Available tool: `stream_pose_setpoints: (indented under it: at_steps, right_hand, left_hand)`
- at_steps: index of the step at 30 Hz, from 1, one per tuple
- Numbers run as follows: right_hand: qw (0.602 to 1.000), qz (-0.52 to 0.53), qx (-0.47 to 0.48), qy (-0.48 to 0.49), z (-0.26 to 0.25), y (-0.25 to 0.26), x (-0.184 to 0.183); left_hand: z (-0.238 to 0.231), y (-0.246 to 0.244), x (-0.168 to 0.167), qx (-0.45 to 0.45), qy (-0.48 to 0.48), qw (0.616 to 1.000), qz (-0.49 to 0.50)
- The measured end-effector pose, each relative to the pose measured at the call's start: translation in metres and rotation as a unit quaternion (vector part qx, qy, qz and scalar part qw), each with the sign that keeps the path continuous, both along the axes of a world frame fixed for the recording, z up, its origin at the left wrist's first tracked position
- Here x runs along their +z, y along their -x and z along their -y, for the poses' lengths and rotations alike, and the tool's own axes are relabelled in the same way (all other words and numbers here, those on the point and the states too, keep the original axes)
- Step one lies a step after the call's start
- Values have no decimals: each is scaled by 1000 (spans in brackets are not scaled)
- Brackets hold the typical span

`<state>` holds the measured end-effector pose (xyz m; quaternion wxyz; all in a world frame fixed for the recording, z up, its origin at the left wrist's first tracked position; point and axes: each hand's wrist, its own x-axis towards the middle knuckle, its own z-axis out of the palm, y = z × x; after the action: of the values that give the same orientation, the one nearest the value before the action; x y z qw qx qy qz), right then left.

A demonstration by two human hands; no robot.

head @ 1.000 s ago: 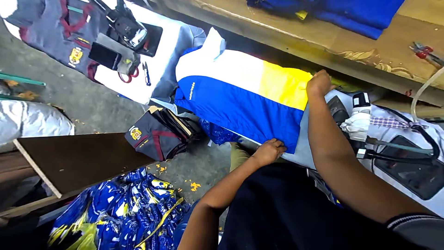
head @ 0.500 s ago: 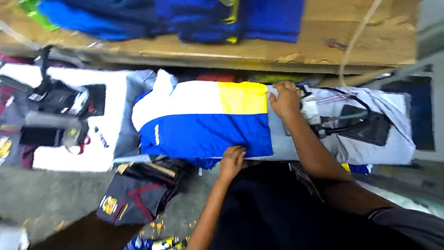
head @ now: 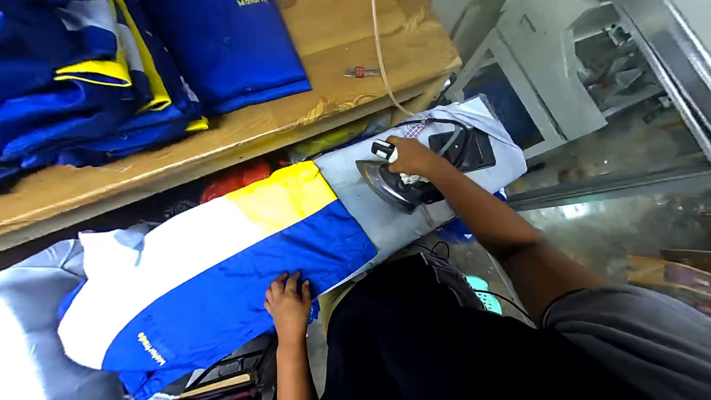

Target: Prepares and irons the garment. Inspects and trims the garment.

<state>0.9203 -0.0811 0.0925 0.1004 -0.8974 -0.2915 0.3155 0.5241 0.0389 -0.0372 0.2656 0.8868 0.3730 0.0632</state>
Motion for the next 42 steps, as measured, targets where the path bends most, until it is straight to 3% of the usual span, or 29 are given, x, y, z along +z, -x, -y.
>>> stream_pose_setpoints:
  at_steps: [6,12,18,21,27,33,38,42]
  right_hand:
    - [993,62,60,85,82,-60,35]
    - [979,127,32,155,147,-125,5]
    - [979,134,-7,153,166,-157,-25]
    - [987,75,9,141,140,-163,-8]
    - [986,114,62,-100,-2,-132,50]
    - [976,167,97,-105,-105,-127,8]
    - [978,184,41,-88,-121,-121,-12]
    - [979,141,-39,-142,-117,-114,-13]
  left_hand:
    - [2,-7,6,23,5,1000,-16]
    - [7,-7,6,28,8,999,-37]
    - [11,-9,13,38,16,998,-57]
    - [15,-12,22,51,44,993,-93]
    - [49,-12,42,36,148,978,-145]
    - [84,8,49,54,257,955,-137]
    - [102,39,42,146,289,938,-123]
    - [93,52,42,172,295,936,-82]
